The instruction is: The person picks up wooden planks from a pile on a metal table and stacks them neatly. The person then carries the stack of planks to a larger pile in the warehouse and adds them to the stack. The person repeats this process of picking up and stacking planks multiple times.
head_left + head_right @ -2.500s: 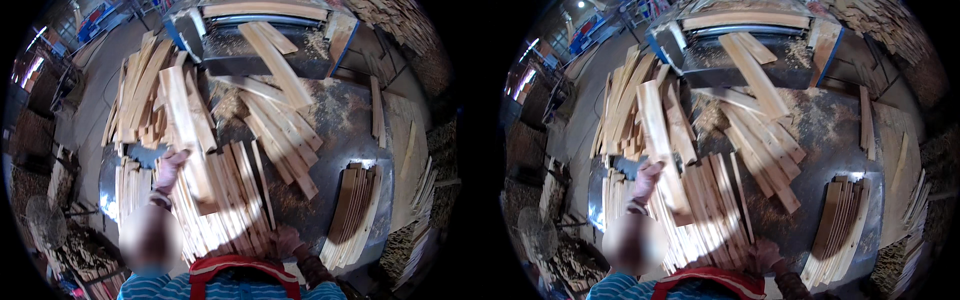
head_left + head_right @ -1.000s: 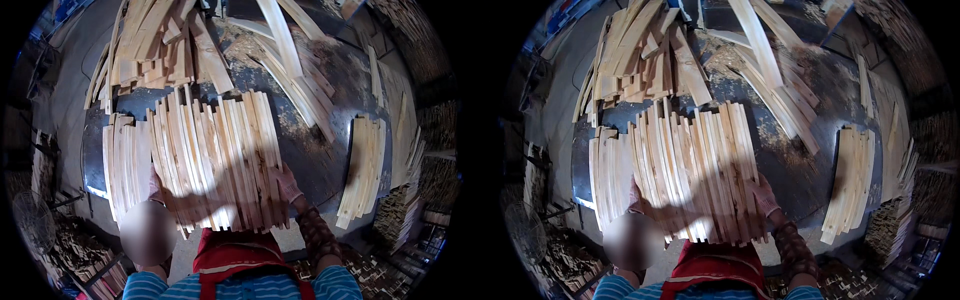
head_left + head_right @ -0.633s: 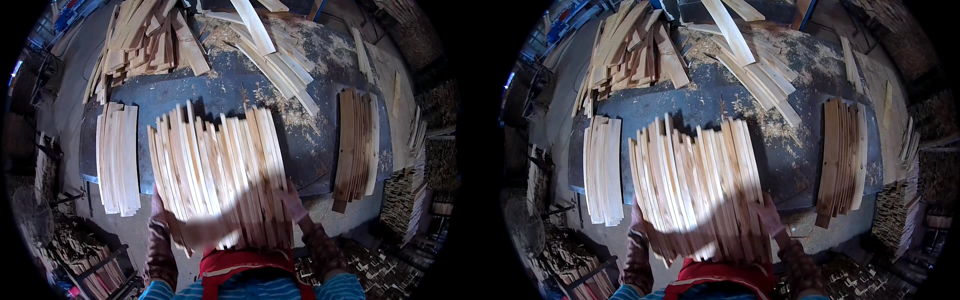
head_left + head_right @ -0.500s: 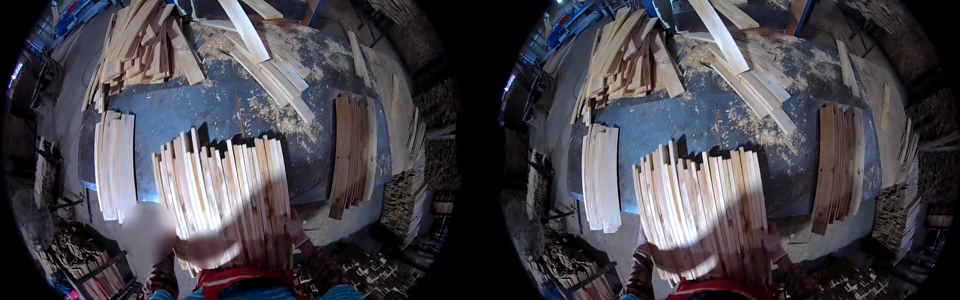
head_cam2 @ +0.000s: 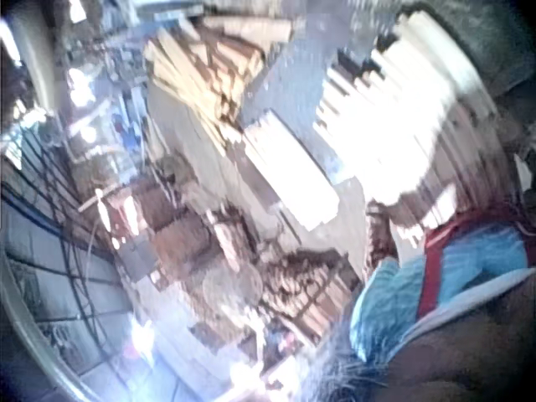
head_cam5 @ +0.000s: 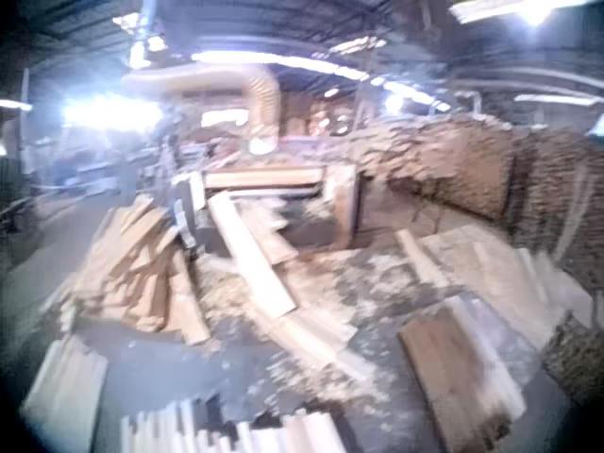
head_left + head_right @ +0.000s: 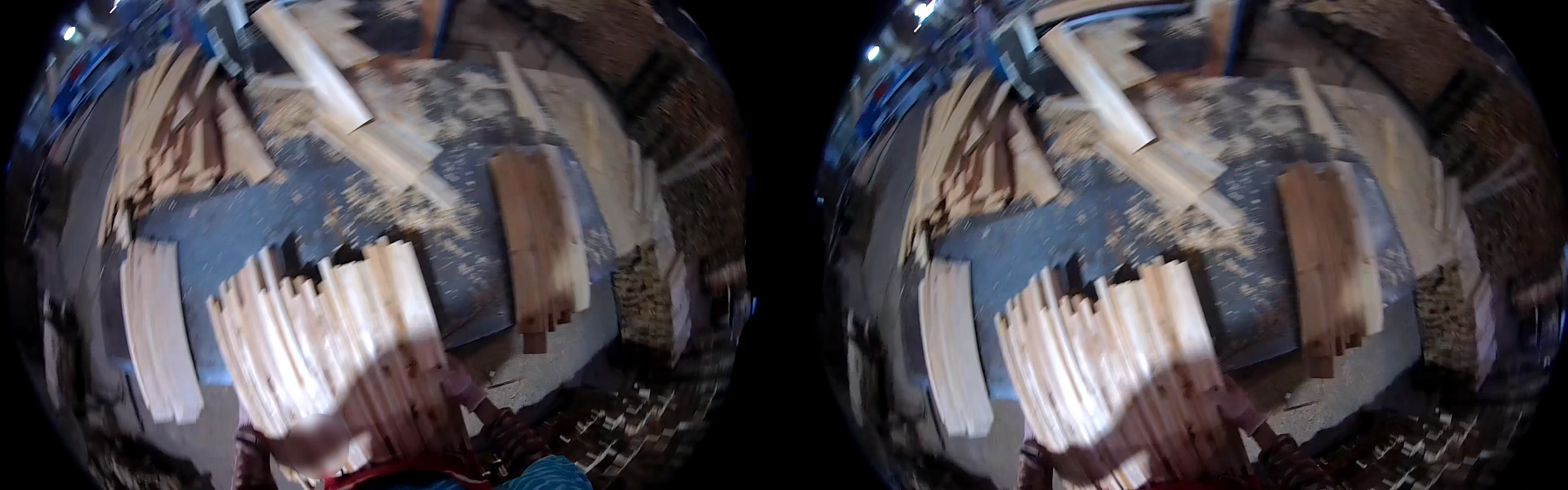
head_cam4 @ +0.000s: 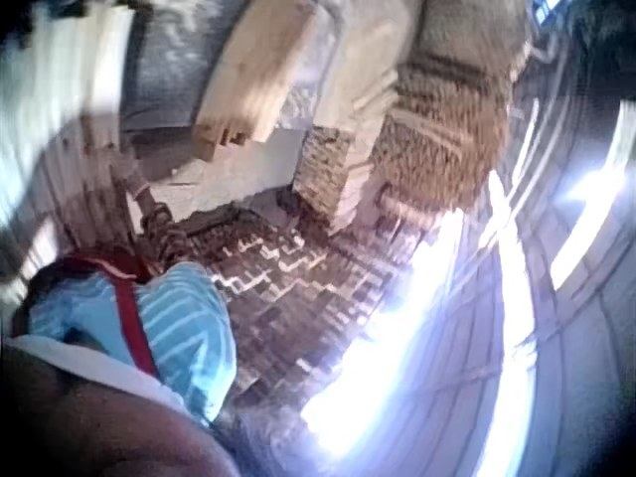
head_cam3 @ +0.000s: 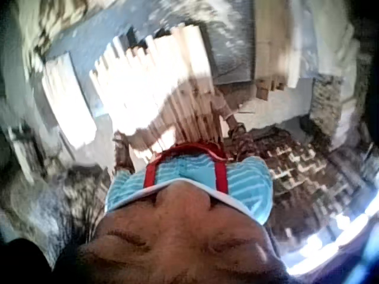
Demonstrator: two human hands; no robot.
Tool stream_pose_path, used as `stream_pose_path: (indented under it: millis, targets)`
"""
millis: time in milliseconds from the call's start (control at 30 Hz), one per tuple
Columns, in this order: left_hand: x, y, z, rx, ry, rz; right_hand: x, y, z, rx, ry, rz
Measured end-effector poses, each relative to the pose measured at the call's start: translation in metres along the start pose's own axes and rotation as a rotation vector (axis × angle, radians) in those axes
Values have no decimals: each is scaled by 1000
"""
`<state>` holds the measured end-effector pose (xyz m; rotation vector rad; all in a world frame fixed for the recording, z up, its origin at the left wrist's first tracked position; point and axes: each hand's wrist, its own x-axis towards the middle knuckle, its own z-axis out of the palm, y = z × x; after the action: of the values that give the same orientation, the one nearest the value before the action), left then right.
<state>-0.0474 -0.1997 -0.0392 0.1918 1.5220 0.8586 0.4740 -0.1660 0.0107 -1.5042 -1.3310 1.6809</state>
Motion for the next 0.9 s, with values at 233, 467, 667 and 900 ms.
stream_pose_path:
  millis: [233,467,667,900]
  targets:
    - [-24,-43,151,119,-266,-16,-6,-23,-3,98,81,205]
    - [-29,-14,234,352,-557,10,-67,-76,-13,515,188,175]
    - [-61,59,368,580,-915,122,-125,-114,-20,426,398,-59]
    - [-185,18,492,916,-1360,-16,-230,-192,-20,360,786,-219]
